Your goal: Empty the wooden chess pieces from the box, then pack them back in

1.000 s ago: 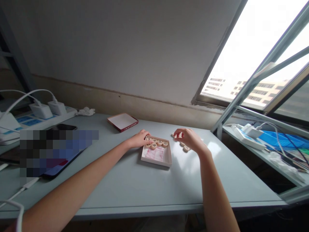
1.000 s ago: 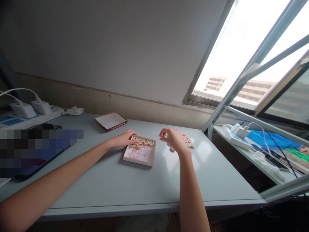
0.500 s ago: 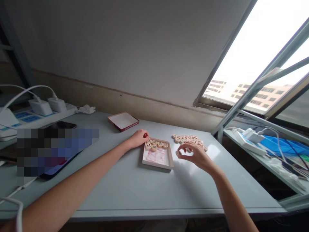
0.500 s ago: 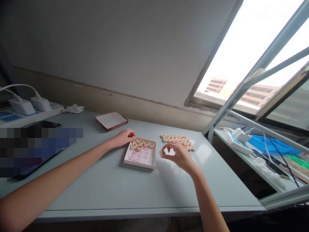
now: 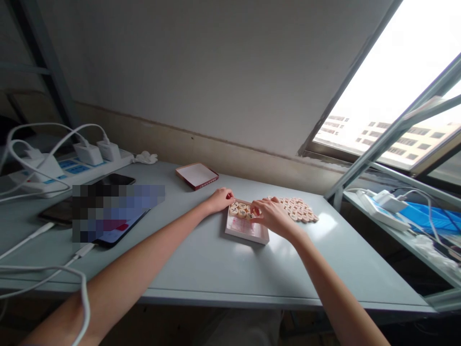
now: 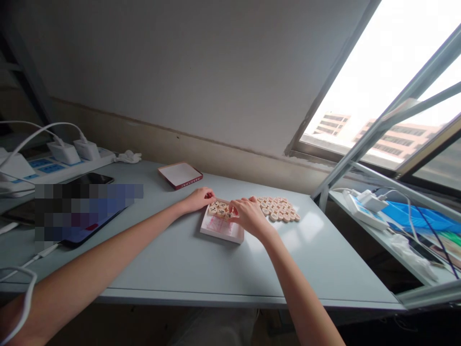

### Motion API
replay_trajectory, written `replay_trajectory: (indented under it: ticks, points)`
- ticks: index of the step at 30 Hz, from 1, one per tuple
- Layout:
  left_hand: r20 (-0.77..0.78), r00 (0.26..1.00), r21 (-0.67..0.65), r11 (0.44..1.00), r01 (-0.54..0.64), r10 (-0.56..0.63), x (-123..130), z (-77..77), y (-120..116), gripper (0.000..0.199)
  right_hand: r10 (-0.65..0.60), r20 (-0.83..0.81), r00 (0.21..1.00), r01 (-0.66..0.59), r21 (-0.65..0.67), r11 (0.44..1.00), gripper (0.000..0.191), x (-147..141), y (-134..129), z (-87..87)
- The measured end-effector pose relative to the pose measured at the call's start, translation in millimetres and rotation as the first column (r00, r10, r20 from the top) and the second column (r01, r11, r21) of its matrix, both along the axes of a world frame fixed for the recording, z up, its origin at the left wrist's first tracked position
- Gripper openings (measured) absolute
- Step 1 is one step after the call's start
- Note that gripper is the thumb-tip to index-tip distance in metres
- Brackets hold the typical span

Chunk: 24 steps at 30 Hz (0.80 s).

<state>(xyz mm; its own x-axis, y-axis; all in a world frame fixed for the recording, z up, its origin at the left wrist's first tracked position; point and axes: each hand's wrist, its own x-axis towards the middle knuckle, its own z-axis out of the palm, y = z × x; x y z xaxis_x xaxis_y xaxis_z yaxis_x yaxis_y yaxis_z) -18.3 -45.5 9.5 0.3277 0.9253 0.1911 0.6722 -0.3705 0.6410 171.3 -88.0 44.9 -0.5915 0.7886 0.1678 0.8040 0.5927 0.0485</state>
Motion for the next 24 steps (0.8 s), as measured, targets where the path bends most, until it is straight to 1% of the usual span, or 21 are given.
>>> replay_trajectory:
  ticks: [2,4,6,9,11,12,15,17,19,22,24]
  points:
    - [-0.015,1.000,0.017,1.000,-0.001,0.002,0,0.0,-1,0.020,-0.037,0.021,0.999,0.036,0.055,0.998,0.015,2,0,-4.1]
    - [-0.033,0.999,0.035,0.999,-0.006,0.007,0,-0.1,-1,0.019,-0.049,0.029,0.998,0.047,0.064,0.997,0.017,1,-1,-7.1]
    - [-0.047,0.999,0.045,0.999,-0.009,0.011,0,-0.1,-2,0.019,-0.052,0.022,0.998,0.051,0.039,0.998,0.019,0,-3,-7.1]
    - [-0.054,0.998,0.046,0.999,-0.009,0.011,0,0.3,-2,0.019,-0.064,0.011,0.998,0.065,-0.026,0.998,0.020,5,-6,1.3]
    - [-0.051,0.999,0.044,0.999,-0.008,0.011,1,0.2,-1,0.019,-0.096,0.004,0.995,0.096,-0.051,0.994,0.018,17,-7,10.4]
    - [-0.048,0.999,0.042,0.999,-0.009,0.011,1,0.0,-1,0.019,-0.131,0.000,0.991,0.131,-0.045,0.990,0.017,27,-7,14.6]
    - [-0.036,0.999,0.051,0.999,-0.007,0.009,2,-1.9,0,0.018,-0.285,0.006,0.959,0.284,0.032,0.958,0.013,61,-7,19.4]
    - [-0.031,0.999,0.076,0.997,-0.015,0.017,2,-3.6,1,0.016,-0.341,0.029,0.940,0.338,0.079,0.938,0.014,84,-6,13.3]
    - [-0.029,0.999,0.101,0.995,-0.022,0.025,2,-5.0,2,0.015,-0.352,0.061,0.934,0.343,0.121,0.932,0.017,100,-7,1.3]
    - [-0.021,0.999,0.116,0.993,-0.021,0.024,2,-6.0,3,0.014,-0.373,0.093,0.923,0.351,0.189,0.917,0.023,112,-10,-18.3]
    - [-0.017,1.000,0.123,0.992,-0.018,0.020,1,-6.0,3,0.015,-0.381,0.096,0.920,0.350,0.238,0.906,0.025,113,-13,-26.7]
